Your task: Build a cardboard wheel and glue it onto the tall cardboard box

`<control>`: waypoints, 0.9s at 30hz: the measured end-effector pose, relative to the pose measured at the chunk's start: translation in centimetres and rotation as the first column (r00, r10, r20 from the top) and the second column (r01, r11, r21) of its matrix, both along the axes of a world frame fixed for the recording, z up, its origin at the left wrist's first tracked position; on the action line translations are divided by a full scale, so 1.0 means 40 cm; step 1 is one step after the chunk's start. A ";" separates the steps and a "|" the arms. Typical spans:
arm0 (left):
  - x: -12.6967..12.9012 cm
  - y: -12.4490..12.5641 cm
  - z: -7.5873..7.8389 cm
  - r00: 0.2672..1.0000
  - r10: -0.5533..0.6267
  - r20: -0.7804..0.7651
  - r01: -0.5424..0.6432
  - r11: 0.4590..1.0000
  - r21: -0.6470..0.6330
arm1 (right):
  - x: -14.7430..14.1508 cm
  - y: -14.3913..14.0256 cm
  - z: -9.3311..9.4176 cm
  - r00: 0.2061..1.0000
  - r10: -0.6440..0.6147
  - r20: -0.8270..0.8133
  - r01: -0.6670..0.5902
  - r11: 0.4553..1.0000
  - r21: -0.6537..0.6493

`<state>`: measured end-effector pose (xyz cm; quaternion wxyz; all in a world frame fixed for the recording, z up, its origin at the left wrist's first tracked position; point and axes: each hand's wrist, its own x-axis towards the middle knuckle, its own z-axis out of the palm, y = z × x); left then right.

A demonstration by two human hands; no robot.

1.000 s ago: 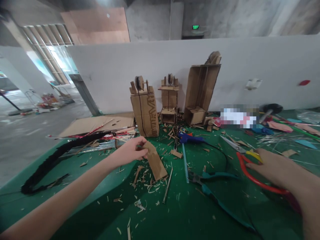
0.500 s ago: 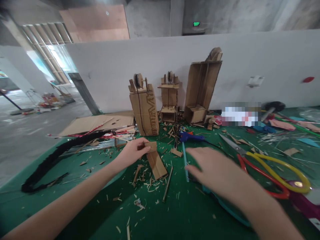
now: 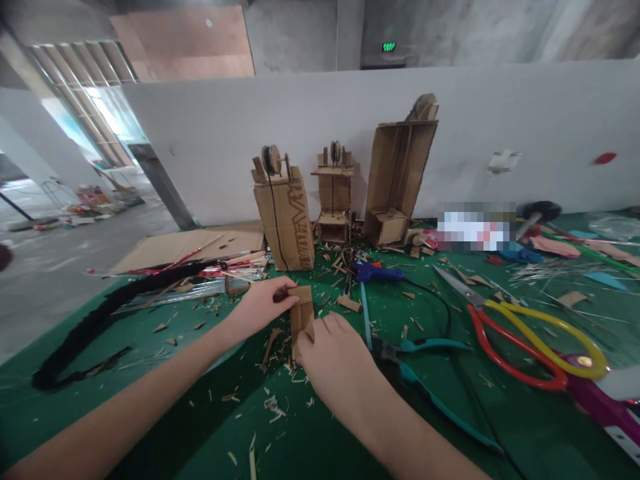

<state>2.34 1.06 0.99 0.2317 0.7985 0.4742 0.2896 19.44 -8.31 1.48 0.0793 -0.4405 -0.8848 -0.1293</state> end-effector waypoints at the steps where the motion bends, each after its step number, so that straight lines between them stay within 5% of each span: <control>1: 0.000 0.000 -0.002 1.000 0.000 0.002 0.000 1.000 0.000 | -0.002 0.000 0.010 1.000 0.002 -0.004 -0.002 1.000 -0.027; 5: -0.003 0.003 -0.002 1.000 0.012 0.026 -0.013 1.000 0.006 | 0.045 0.036 0.064 0.996 0.008 -0.094 -0.019 0.992 -0.124; 8: -0.010 0.001 0.019 0.975 0.034 0.221 -0.008 0.993 -0.119 | 0.134 0.106 0.074 0.963 -0.253 -0.096 0.254 0.967 0.002; 11: -0.018 -0.004 0.049 0.802 0.112 0.587 0.176 0.894 -0.412 | 0.222 0.180 0.038 0.881 -0.472 0.026 0.464 0.875 0.138; 14: -0.022 -0.009 0.072 0.575 0.262 0.775 0.398 0.738 -0.545 | 0.267 0.223 -0.012 0.878 -0.476 0.053 0.467 0.875 0.130; 18: -0.022 -0.012 0.078 0.463 0.308 0.831 0.540 0.645 -0.540 | 0.278 0.233 -0.034 0.880 -0.472 0.052 0.462 0.875 0.144; 21: -0.021 -0.008 0.070 0.429 0.345 0.835 0.554 0.629 -0.545 | 0.279 0.225 -0.010 0.859 -0.512 0.014 0.500 0.844 0.194; 24: -0.019 -0.002 0.062 0.373 0.397 0.839 0.531 0.650 -0.544 | 0.274 0.210 0.027 0.857 -0.480 -0.188 0.515 0.819 0.254; 27: -0.016 0.000 0.061 0.329 0.412 0.850 0.526 0.667 -0.527 | 0.245 0.181 0.056 0.806 -0.270 -0.527 0.418 0.890 0.181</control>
